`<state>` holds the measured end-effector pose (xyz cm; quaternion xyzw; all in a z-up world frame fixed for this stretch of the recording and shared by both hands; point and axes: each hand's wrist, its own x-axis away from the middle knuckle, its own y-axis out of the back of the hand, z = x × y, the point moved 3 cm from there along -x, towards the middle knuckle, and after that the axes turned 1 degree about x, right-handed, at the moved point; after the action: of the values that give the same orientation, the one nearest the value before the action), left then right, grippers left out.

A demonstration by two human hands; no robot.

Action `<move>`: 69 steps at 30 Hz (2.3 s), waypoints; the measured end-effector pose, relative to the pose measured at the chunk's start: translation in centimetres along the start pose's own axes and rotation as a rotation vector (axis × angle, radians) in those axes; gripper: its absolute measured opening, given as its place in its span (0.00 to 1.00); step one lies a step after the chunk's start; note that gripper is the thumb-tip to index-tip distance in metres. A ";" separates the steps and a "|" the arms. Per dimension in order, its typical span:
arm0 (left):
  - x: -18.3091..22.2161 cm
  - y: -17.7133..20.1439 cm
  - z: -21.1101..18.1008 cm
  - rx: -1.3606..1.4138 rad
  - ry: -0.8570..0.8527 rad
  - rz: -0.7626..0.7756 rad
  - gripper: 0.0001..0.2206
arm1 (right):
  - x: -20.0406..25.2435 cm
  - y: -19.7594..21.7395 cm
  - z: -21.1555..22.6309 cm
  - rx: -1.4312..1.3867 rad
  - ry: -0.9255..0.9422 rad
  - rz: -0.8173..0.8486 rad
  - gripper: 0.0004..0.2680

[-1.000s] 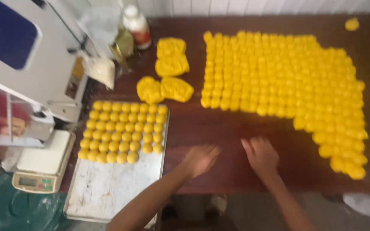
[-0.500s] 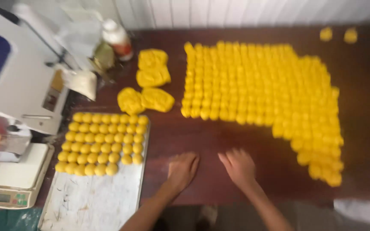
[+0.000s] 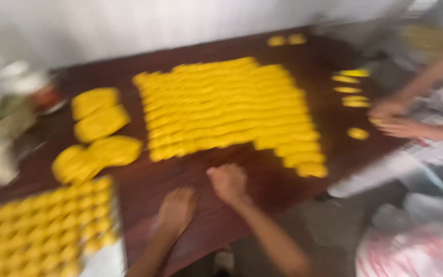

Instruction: Arranging small yellow dough balls into rows on a baking tray.

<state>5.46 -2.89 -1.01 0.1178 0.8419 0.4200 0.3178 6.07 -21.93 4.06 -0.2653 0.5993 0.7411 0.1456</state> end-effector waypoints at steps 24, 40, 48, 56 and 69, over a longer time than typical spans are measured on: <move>0.9 2.4 0.7 -0.062 0.279 0.003 0.06 | 0.8 -2.7 -4.9 -0.335 0.257 0.223 0.13; 6.7 1.4 -3.7 -0.007 0.420 -0.385 0.13 | 5.3 -0.1 -7.1 -0.394 0.384 0.284 0.15; 12.3 7.5 1.3 1.262 1.226 -0.491 0.17 | 13.2 -2.2 -5.4 -0.989 -0.773 0.222 0.10; 19.1 19.2 7.4 0.306 0.641 -0.147 0.18 | 11.9 -0.9 22.4 -1.016 -0.539 0.396 0.12; 18.7 20.0 10.1 0.048 0.361 -0.098 0.13 | 7.5 -2.4 32.8 -0.375 0.015 0.190 0.15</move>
<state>-3.92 24.61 2.03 0.0070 0.8997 0.3983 0.1787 -5.91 9.59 2.49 -0.2359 0.4741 0.8481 0.0187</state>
